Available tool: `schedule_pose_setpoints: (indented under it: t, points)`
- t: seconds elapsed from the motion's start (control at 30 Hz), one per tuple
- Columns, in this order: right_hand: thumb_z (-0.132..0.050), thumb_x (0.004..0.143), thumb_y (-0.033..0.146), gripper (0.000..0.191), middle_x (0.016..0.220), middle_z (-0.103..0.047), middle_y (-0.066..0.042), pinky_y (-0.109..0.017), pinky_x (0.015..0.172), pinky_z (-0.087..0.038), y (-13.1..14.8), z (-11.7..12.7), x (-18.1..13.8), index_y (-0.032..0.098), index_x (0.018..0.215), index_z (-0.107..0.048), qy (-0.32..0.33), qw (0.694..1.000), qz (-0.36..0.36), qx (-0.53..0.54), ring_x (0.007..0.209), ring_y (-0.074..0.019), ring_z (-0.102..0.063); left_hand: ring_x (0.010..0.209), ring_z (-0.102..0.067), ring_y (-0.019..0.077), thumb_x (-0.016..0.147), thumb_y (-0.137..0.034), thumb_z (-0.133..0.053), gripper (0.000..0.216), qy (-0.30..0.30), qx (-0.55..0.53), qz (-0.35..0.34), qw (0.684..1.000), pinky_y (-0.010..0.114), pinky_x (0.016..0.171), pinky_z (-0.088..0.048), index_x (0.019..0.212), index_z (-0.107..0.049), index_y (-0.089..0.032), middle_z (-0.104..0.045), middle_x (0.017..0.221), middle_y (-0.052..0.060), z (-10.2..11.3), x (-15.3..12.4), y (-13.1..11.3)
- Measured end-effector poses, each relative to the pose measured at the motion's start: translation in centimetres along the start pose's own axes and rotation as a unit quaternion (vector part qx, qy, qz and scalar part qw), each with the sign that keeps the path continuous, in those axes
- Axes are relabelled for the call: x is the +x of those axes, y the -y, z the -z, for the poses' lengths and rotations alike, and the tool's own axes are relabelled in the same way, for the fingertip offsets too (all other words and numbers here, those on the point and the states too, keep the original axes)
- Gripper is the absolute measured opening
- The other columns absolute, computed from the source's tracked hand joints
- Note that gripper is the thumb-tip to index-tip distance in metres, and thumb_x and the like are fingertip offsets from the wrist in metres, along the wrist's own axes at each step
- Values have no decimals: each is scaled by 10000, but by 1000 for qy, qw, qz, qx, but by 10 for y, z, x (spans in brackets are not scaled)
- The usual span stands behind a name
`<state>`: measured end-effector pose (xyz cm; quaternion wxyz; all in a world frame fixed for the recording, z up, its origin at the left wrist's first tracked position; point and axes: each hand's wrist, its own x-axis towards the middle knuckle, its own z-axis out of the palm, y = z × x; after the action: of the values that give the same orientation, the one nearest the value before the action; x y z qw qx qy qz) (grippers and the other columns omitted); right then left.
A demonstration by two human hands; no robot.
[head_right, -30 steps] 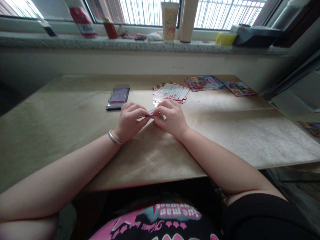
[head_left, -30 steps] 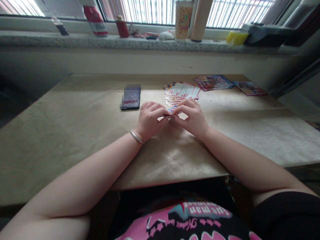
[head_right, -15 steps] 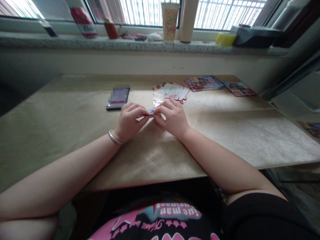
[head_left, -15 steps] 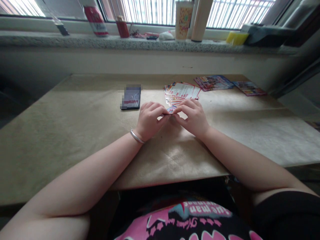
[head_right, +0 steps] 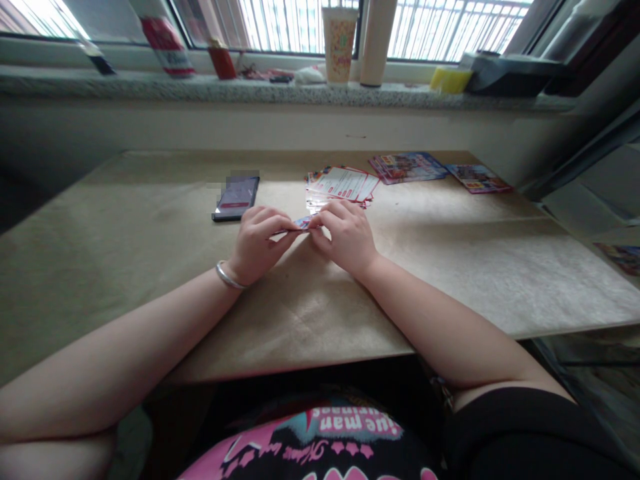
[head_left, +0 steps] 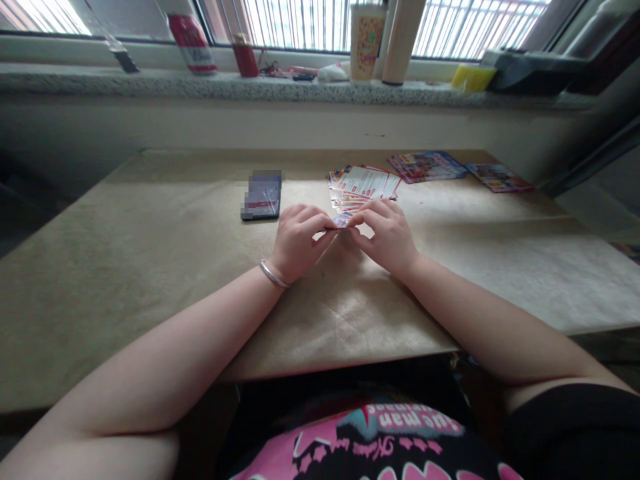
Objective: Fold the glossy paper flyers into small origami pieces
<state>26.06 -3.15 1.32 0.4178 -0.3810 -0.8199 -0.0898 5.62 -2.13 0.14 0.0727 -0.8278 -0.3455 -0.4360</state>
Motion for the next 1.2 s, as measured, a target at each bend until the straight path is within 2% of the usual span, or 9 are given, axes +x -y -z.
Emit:
schedule_pose_setpoints:
  t: [0.37,0.47,0.6,0.83,1.03,1.2]
  points:
    - [-643,832,218,39,868,-684,-30,-381,864,-461,-2,1,0,230,809,-672,-3,1000,-3,2,895,-214,-605,800,-593,164,882,-341,-655,153,-10,-5,-3,1000,327,787,-432,784,-673,-225,-688,812,-1,1,1,-1]
    - [-631,852,231,52,886,-682,-35,-379,871,-467,-5,2,-1,232,851,-683,1,1000,-10,20,907,-210,-612,774,-591,156,882,-319,-655,144,-14,-19,7,1000,317,778,-437,787,-672,-213,-680,803,-1,3,3,-2]
    - [-644,835,223,120,941,-667,-48,-387,872,-483,-11,2,-2,235,950,-675,-25,997,-47,54,940,-215,-612,790,-589,154,880,-290,-649,115,-30,-45,22,998,309,785,-449,804,-662,-205,-672,814,-2,4,3,1]
    - [-656,826,196,51,885,-667,-31,-394,853,-503,-15,2,-1,234,850,-677,-28,993,-65,94,911,-202,-611,816,-582,155,889,-242,-621,62,-39,-76,37,996,307,802,-466,845,-626,-199,-659,842,2,2,2,3]
    - [-645,839,219,42,867,-645,-25,-300,665,-531,-10,2,0,231,841,-686,-34,984,-103,144,855,-169,-607,841,-581,164,891,-220,-584,41,-30,-54,26,998,305,799,-466,867,-609,-198,-659,867,11,3,3,1]
    - [-656,842,224,30,864,-644,-21,-315,714,-545,-6,6,1,228,831,-684,-58,984,-75,148,827,-155,-615,858,-589,173,869,-208,-596,27,-30,0,19,999,336,828,-460,857,-619,-202,-664,903,17,5,3,-2]
